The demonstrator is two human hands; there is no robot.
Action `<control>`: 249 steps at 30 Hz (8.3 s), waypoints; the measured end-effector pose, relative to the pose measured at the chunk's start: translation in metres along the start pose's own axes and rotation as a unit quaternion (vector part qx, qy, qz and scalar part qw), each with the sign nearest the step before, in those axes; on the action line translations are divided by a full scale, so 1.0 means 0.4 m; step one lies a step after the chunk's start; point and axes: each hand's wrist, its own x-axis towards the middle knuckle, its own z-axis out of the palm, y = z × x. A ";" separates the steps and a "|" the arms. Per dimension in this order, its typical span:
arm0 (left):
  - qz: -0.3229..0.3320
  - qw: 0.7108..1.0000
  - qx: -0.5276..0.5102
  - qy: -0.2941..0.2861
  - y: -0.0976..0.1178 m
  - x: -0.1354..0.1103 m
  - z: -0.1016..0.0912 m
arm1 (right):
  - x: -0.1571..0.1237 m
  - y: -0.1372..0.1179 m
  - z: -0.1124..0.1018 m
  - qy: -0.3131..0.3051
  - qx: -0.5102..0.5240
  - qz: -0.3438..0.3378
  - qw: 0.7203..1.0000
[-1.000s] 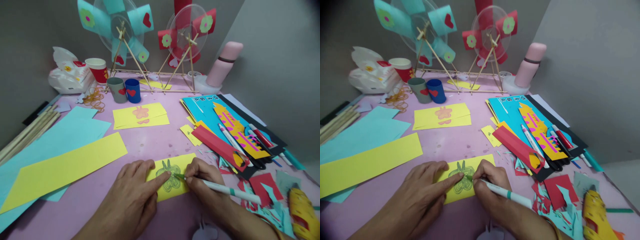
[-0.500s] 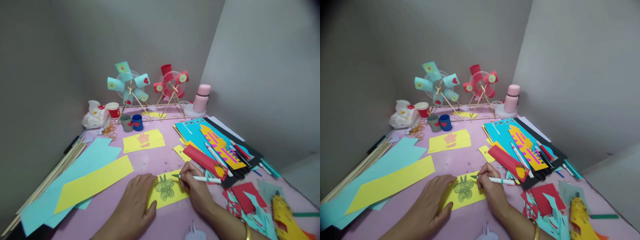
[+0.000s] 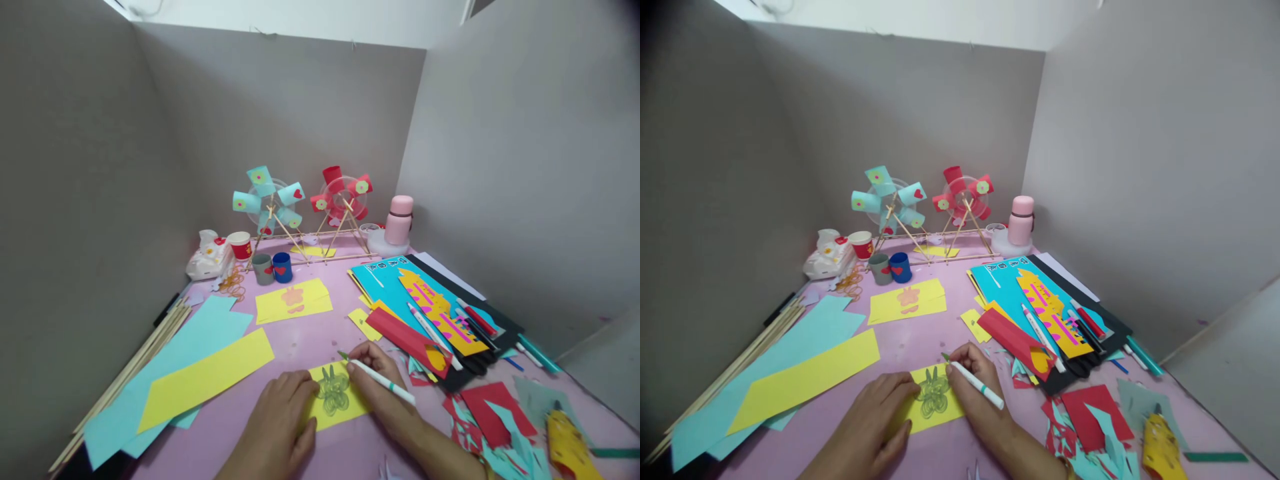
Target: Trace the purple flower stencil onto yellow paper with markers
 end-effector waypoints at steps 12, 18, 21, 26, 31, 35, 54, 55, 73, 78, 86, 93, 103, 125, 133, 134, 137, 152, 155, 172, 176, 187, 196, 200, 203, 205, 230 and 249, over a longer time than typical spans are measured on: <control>0.002 0.999 -0.017 0.032 -0.013 -0.009 0.012 | -0.007 0.022 -0.017 -0.054 -0.140 -0.017 0.989; 0.009 0.999 -0.013 0.037 -0.019 -0.010 0.019 | -0.013 0.024 -0.015 -0.057 -0.213 -0.027 0.975; 0.008 0.999 -0.014 0.036 -0.019 -0.010 0.019 | -0.014 0.026 -0.016 -0.052 -0.246 -0.031 0.967; 0.001 1.000 -0.025 0.016 -0.016 -0.010 0.020 | -0.014 0.023 -0.013 -0.076 -0.275 -0.046 0.957; -0.005 0.999 -0.028 0.033 -0.015 -0.010 0.023 | -0.015 0.015 -0.007 -0.077 -0.298 -0.050 0.950; 0.010 1.000 -0.013 0.026 -0.020 -0.010 0.023 | -0.018 0.021 -0.012 -0.044 -0.308 -0.044 0.949; -0.013 0.999 -0.052 -0.010 -0.014 -0.010 0.026 | -0.002 0.039 -0.003 -0.150 -0.196 -0.061 0.967; -0.015 0.998 -0.055 -0.011 -0.013 -0.009 0.025 | -0.003 0.039 -0.003 -0.148 -0.196 -0.063 0.967; -0.026 0.997 -0.069 -0.025 -0.009 -0.012 0.026 | -0.006 0.055 -0.005 -0.158 -0.205 -0.054 0.964; -0.031 0.997 -0.075 -0.016 -0.008 -0.013 0.028 | -0.003 0.052 -0.003 -0.159 -0.205 -0.052 0.964; -0.033 0.997 -0.074 -0.005 -0.008 -0.013 0.027 | -0.003 0.048 -0.001 -0.157 -0.225 -0.049 0.960; -0.031 0.997 -0.067 -0.006 -0.007 -0.013 0.020 | -0.008 0.037 -0.005 -0.129 -0.220 -0.037 0.966; -0.031 0.997 -0.070 -0.019 -0.005 -0.013 0.022 | -0.001 0.047 -0.003 -0.144 -0.213 -0.045 0.965; -0.038 0.996 -0.078 -0.023 -0.006 -0.010 0.021 | -0.003 0.043 -0.003 -0.173 -0.224 -0.053 0.958; -0.040 0.996 -0.073 -0.017 -0.003 -0.011 0.021 | -0.004 0.034 -0.003 -0.165 -0.228 -0.039 0.959; -0.036 0.997 -0.069 -0.011 -0.003 -0.012 0.022 | -0.005 0.032 -0.005 -0.152 -0.217 -0.031 0.964; -0.028 0.998 -0.061 0.005 -0.006 -0.012 0.024 | -0.009 0.025 -0.017 -0.094 -0.156 0.005 0.983; -0.013 0.999 -0.042 0.004 -0.014 -0.012 0.028 | -0.019 0.017 -0.025 -0.125 -0.230 -0.023 0.965; -0.004 0.999 -0.034 0.019 -0.015 -0.012 0.028 | -0.014 0.018 -0.025 -0.083 -0.145 0.003 0.986; 0.044 0.997 0.010 0.064 -0.048 -0.011 0.051 | 0.004 0.009 -0.018 -0.018 -0.160 -0.003 0.987; 0.032 0.997 0.004 0.063 -0.043 -0.009 0.050 | 0.005 0.004 -0.019 -0.024 -0.180 -0.015 0.983; 0.054 0.996 0.008 0.076 -0.061 -0.013 0.064 | 0.006 0.009 -0.021 -0.031 -0.199 -0.025 0.979; 0.045 0.997 0.005 0.056 -0.038 -0.009 0.042 | -0.003 0.017 -0.005 -0.086 -0.172 -0.036 0.981; 0.024 0.999 -0.004 0.047 -0.027 -0.008 0.034 | -0.002 0.015 0.011 -0.133 -0.187 -0.048 0.972; 0.017 0.999 -0.015 0.047 -0.024 -0.007 0.033 | -0.001 0.011 0.014 -0.130 -0.205 -0.046 0.969; 0.012 0.999 -0.020 0.044 -0.022 -0.007 0.031 | -0.002 0.010 0.014 -0.130 -0.215 -0.045 0.967; 0.012 0.999 -0.022 0.043 -0.019 -0.007 0.030 | -0.004 0.010 -0.003 -0.045 -0.214 0.001 0.976; 0.018 0.999 -0.009 0.049 -0.027 -0.007 0.028 | -0.001 0.037 0.002 -0.007 -0.129 -0.030 0.991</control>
